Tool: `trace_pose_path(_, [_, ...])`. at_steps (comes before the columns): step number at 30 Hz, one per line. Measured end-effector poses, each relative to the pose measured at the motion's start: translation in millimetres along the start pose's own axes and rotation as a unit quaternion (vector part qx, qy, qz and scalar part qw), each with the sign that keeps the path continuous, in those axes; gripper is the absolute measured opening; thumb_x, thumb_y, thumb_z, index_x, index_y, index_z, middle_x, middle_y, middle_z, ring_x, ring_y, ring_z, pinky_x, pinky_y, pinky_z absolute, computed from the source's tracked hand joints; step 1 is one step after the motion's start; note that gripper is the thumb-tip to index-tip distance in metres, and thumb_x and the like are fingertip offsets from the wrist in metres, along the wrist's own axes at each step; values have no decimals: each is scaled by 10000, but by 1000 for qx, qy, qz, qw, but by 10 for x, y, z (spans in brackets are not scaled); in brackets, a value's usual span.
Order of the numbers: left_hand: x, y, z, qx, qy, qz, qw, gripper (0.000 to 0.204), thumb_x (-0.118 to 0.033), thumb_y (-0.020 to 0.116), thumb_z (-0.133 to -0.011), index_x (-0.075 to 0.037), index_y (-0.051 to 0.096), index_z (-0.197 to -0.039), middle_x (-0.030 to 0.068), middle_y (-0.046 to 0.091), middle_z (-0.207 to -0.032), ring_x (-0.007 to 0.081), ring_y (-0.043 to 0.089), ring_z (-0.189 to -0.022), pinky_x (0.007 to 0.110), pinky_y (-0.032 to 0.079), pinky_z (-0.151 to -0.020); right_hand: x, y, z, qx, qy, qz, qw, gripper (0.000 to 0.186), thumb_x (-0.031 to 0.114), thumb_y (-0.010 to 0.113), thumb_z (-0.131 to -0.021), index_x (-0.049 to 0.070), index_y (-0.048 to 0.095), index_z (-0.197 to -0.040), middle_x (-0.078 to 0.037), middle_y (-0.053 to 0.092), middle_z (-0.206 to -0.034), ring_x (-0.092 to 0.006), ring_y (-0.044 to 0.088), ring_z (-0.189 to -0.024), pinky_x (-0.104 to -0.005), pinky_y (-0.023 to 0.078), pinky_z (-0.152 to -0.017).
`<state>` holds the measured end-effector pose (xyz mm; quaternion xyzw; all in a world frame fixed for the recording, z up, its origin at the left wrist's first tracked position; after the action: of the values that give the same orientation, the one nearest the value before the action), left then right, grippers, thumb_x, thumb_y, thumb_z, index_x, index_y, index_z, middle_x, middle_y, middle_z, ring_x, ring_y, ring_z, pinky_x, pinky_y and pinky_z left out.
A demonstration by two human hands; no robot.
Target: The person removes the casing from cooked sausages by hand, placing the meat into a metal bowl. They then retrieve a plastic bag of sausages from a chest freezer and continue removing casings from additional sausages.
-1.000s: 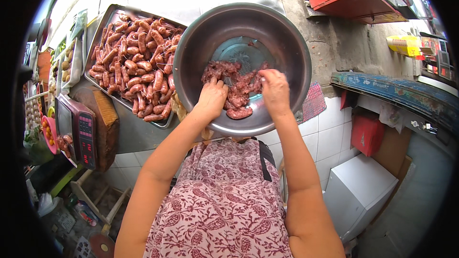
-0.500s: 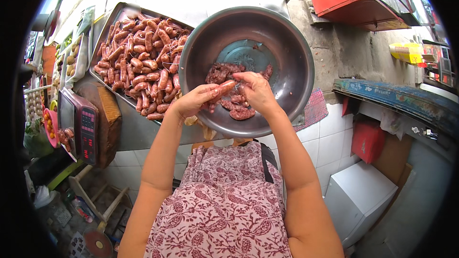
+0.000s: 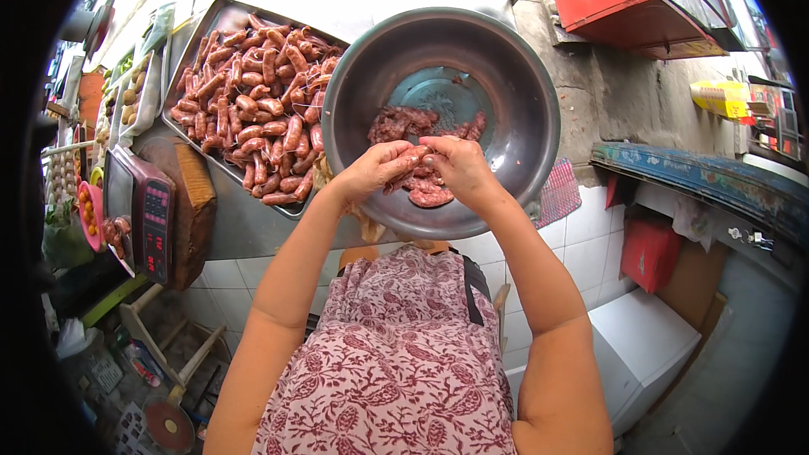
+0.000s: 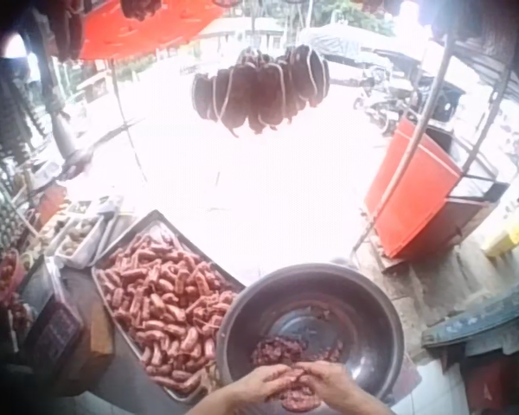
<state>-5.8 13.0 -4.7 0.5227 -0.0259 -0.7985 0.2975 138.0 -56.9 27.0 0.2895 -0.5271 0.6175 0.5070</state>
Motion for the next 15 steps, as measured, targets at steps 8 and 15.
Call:
trace_pose_path(8, [236,207,-60,-73,6,-27,997,273,-278,530,-1009,-24,630,-1012,-40,487,-623,48,424,-511,225,358,-466,-150,-64,138,63,144,-150,976,173,40,625,-915,-62,704,-1031,-50,683,-749,-72,611,-665,-237,507,-591])
trace_pose_path(15, [321,277,-199,-169,62,-107,978,239,-194,542,-947,12,645,-884,-6,583,-699,66,526,-659,261,448,-602,-344,-36,43,51,181,-104,977,152,45,587,-864,-50,700,-899,-48,657,-686,-85,598,-606,-246,493,-544])
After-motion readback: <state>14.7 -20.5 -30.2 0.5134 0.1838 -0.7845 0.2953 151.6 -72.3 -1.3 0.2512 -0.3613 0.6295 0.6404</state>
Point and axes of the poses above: each hand's wrist, its own z-axis away from the middle knuckle, its own y-axis out of the palm, x = y × z, the point moved 5 cm from there along -z, towards the middle knuckle
